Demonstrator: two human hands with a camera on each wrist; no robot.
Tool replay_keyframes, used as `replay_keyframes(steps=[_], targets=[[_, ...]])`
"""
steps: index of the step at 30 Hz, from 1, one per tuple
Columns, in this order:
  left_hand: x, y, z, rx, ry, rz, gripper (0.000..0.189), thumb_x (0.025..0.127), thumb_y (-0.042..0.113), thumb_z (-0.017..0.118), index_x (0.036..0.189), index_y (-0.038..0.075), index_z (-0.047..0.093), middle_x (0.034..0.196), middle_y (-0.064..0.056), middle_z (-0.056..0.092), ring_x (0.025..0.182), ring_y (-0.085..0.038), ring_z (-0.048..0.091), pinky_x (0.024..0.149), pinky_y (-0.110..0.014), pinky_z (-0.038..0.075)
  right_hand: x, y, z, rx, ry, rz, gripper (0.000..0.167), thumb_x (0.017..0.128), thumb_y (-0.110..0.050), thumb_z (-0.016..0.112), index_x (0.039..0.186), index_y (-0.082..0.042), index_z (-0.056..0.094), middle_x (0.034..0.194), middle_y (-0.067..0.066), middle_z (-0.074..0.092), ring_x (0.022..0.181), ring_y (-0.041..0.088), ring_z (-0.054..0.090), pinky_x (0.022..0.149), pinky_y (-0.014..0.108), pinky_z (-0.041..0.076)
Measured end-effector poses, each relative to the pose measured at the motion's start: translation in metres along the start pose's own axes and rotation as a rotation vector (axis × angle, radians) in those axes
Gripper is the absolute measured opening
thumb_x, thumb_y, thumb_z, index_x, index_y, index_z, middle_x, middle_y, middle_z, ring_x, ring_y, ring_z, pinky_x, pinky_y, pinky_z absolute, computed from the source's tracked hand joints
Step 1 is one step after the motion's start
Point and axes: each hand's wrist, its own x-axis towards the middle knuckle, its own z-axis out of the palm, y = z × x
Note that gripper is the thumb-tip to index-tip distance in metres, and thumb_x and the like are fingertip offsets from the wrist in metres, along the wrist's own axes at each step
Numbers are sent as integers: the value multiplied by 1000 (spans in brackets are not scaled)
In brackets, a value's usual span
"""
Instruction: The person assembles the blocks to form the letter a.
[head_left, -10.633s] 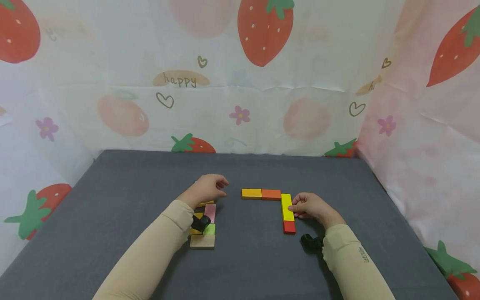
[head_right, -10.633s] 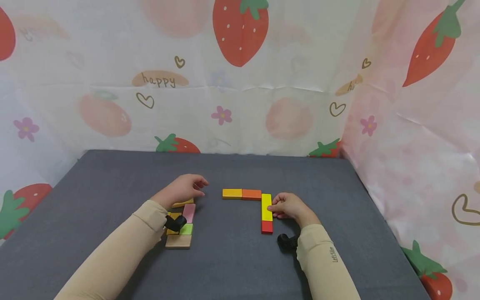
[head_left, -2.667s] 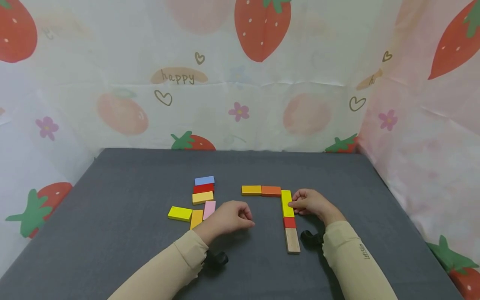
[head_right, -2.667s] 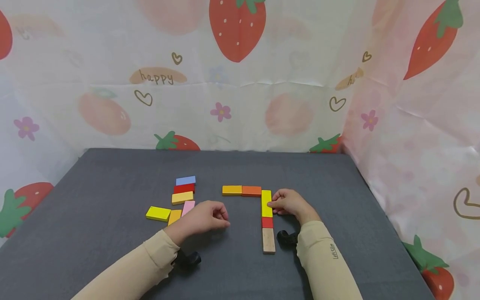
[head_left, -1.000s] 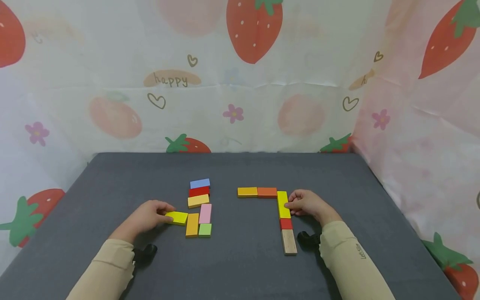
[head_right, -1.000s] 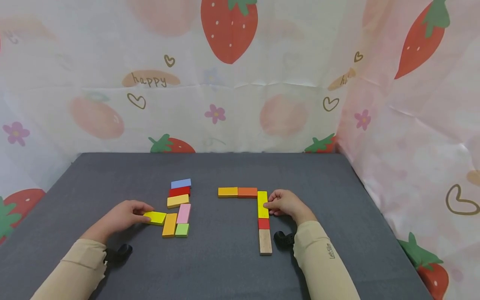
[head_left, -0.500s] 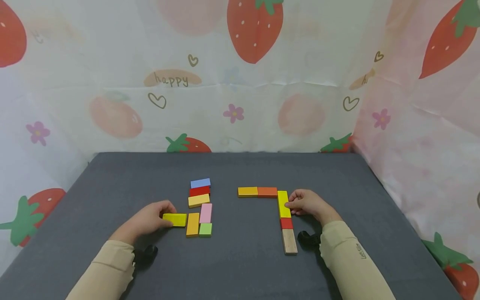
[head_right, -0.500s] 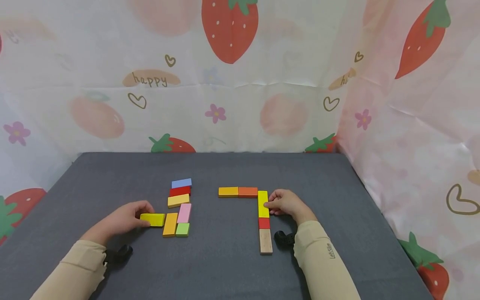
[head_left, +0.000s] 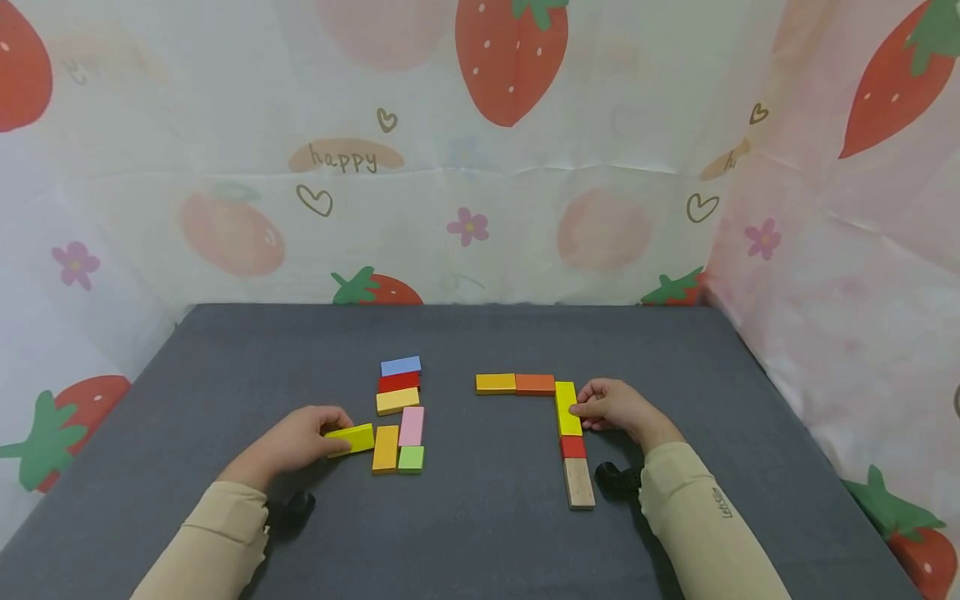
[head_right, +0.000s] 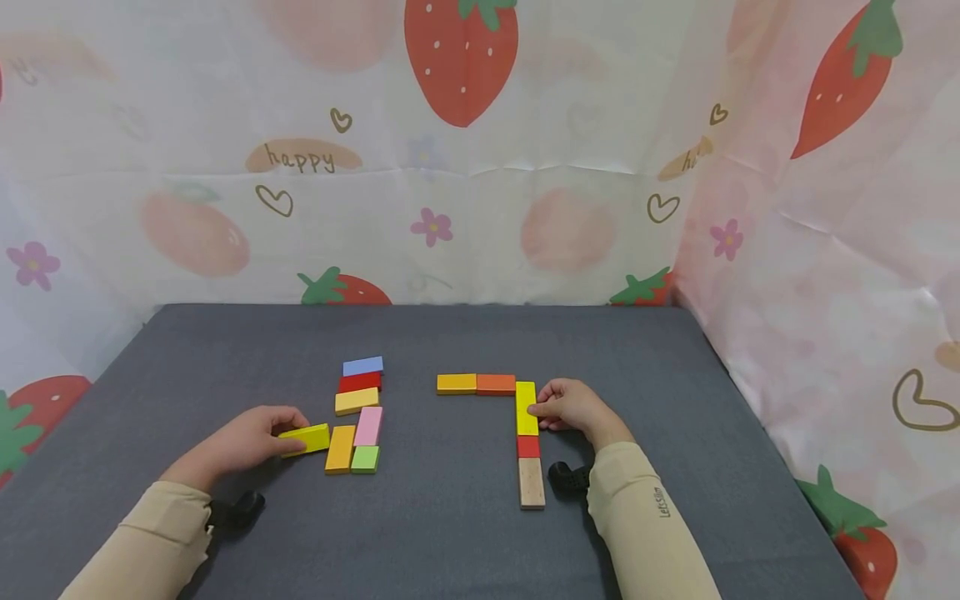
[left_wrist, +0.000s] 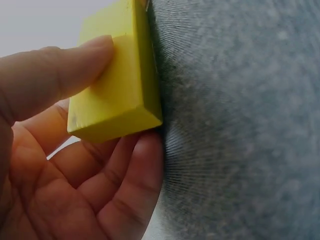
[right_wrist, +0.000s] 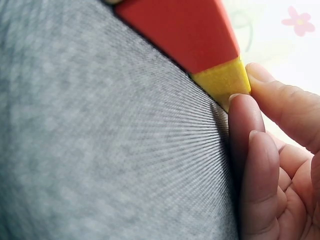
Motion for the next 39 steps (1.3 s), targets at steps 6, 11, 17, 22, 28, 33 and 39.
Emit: replay_keyframes(steps=[6,11,17,22,28,33,39], targets=[[-1,3,-4,-7,-20,21,10,87,18,71,95,13,68,87,-1,63,75,-17,53,67,-29,45,1,0,0,4,2,4,24,86,-23,75,94,-7,59,74,-2,63,66,11,61,62,23,51],[0,8,-8,-33,-16,59,10,87,19,71,95,13,68,86,-1,63,75,-18,53,67,-30,45,2,1,0,6,1,5,24,86,-23,75,94,-7,59,73,-2,63,65,11,60,62,23,51],[4,23,-6,-46,-36,94,12,87,21,71,96,14,68,88,-1,64,78,-18,53,69,-30,46,2,2,0,7,6,2,24,86,-24,75,94,-7,59,74,-2,63,66,11,61,62,24,50],[11,37,1,-49,-50,133,15,86,21,73,97,14,67,92,0,65,86,-18,54,73,-30,47,2,2,0,6,14,10,24,86,-24,75,94,-8,60,74,-2,63,66,12,61,62,24,50],[20,56,13,-79,-62,157,15,86,21,73,98,14,67,100,-1,67,92,-18,55,78,-30,51,2,2,0,3,13,9,24,85,-24,75,94,-7,60,73,-2,63,66,12,61,62,24,50],[29,70,25,-102,-75,157,14,86,20,73,99,15,68,100,0,67,90,-16,56,76,-29,52,2,1,0,4,12,14,24,85,-24,75,95,-8,60,74,-2,64,66,11,61,62,24,50],[41,90,42,-167,-120,158,11,87,19,73,96,16,68,93,1,66,80,-16,57,69,-27,50,0,-1,0,10,11,8,23,86,-23,75,94,-7,60,73,-2,63,65,11,60,61,24,50]])
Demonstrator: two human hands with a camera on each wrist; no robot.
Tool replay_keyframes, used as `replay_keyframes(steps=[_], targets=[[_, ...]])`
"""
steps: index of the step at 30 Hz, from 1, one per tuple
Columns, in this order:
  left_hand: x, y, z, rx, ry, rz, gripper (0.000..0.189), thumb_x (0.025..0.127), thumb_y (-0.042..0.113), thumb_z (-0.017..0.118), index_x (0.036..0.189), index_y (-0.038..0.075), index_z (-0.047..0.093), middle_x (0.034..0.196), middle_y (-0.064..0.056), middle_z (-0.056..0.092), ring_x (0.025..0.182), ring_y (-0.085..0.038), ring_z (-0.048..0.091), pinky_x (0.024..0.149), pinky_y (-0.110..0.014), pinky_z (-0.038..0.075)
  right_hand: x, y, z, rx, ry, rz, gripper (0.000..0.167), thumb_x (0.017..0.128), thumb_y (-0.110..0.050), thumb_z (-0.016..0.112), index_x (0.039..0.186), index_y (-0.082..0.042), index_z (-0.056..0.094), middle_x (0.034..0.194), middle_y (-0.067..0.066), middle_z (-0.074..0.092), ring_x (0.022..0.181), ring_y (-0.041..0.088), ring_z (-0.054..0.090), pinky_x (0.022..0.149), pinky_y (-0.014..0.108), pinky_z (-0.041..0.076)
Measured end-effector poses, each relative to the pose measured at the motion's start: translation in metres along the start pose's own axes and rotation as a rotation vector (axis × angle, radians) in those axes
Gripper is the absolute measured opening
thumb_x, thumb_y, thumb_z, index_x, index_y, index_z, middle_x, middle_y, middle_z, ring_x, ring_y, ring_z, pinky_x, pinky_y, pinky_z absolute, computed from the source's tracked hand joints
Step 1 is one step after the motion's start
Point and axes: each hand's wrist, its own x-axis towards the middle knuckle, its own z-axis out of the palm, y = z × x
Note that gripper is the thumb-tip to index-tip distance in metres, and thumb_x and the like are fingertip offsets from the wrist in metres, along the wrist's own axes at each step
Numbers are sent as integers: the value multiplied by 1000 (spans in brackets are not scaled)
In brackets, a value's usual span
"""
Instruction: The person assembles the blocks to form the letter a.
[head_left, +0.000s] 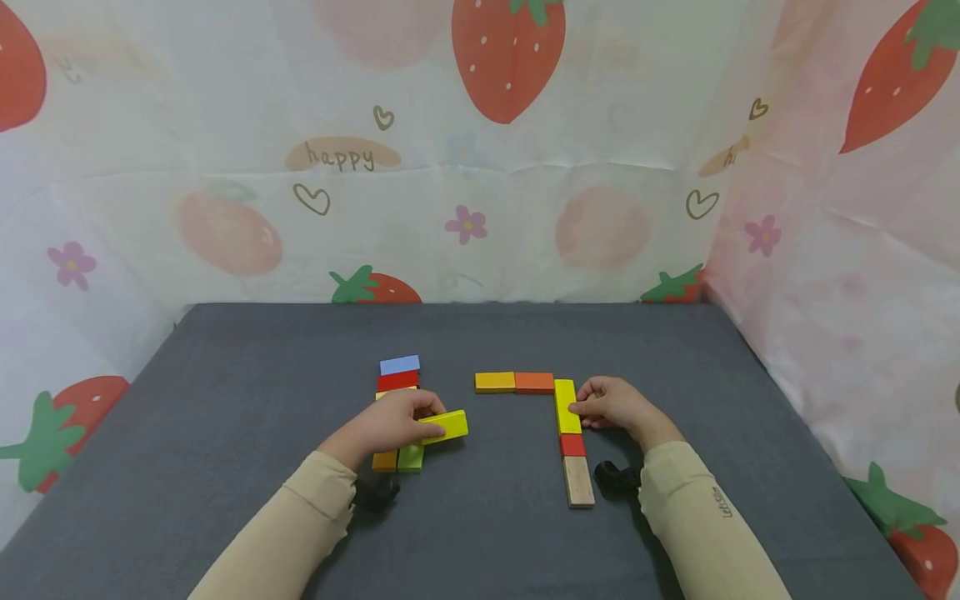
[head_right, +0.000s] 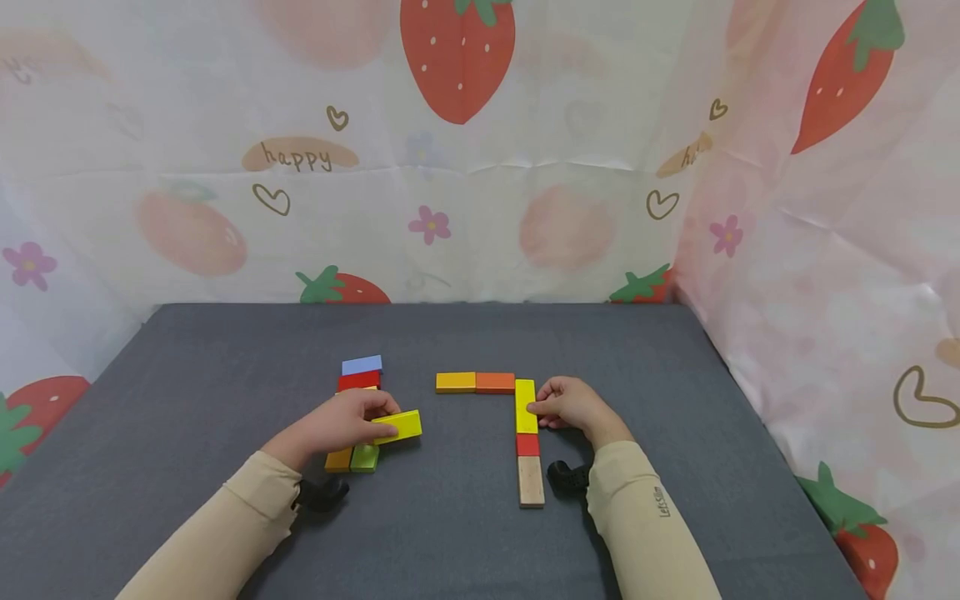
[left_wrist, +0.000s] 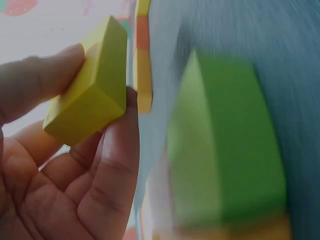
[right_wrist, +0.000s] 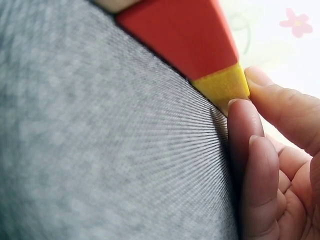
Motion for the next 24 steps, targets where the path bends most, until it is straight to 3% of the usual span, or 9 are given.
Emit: replay_keyframes(steps=[10,24], targets=[[27,23,36,28,19,63,10,87,23,73,94,17,69,85,2,64,74,-16,54,66,-27,45,1,1,0,-1,5,0,24,85,-23,75,94,-7,60,72,-1,63,64,11,60,61,24,50],[51,48,61,69,-22,67,15,89,21,70,102,14,71,87,2,65,78,-16,54,73,-28,46,3,2,1,-6,15,4,25,85,-23,75,95,-7,59,72,-1,63,65,12,61,61,24,51]])
